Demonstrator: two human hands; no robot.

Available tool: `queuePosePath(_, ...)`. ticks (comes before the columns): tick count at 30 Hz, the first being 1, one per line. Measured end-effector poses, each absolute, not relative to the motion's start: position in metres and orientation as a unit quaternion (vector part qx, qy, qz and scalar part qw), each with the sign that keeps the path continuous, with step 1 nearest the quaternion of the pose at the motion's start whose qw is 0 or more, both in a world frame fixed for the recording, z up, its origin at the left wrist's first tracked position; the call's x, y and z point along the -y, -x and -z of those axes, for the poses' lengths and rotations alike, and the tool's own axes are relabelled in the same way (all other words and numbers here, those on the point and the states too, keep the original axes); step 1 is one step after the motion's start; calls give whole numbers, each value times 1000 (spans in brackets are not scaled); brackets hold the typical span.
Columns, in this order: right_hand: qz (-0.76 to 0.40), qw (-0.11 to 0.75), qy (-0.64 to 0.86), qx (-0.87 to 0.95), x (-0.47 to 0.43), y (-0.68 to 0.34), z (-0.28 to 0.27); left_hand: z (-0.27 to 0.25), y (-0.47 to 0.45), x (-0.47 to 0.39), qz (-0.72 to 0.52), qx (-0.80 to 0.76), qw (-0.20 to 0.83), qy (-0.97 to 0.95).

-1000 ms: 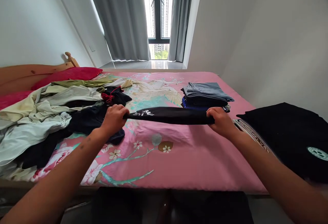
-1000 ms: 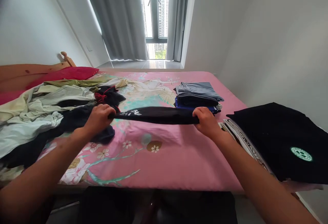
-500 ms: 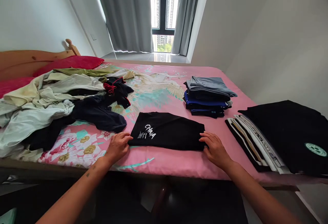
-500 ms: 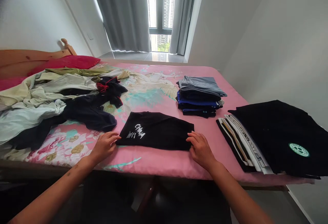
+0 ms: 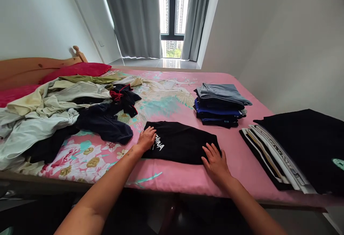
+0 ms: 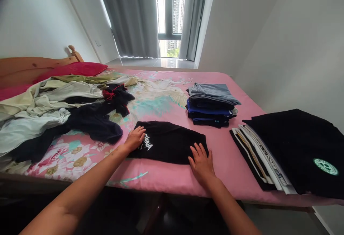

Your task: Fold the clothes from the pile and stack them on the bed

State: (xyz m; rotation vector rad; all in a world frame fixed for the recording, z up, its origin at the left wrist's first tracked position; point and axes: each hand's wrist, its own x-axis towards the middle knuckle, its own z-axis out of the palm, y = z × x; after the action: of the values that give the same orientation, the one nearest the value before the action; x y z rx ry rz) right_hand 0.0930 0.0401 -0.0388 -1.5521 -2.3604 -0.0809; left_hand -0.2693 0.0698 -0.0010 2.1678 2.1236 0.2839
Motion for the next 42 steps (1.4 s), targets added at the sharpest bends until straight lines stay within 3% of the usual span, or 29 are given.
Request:
queuePosePath(7, 23, 287, 539, 792, -31, -95, 53, 15, 284, -108, -38, -739, 78, -669)
queuePosePath(13, -147, 484, 626, 593, -39, -105, 53, 14, 280, -110, -34, -765, 55, -640)
queuePosePath(17, -289, 454, 673, 508, -58, -120, 44, 9, 236, -94, -76, -696, 18, -714)
queuePosePath(24, -517, 292, 655, 468, -94, -142, 10, 26, 178, -67, -93, -607, 58, -787)
queuePosePath(31, -718, 366, 503, 312, -82, -113, -8, 21, 181, -61, -91, -612, 81, -782)
queuePosePath(37, -656, 455, 478, 365, -69, -116, -98, 2, 141, -43, -162, -602, 172, -763)
queuePosePath(40, -551, 544, 463, 431, -68, -140, -175, -9, 123, -24, -233, -573, 206, -759)
queuePosePath(42, -483, 554, 450, 506, -67, -159, -224, -11, 130, -11, -272, -582, 198, -740)
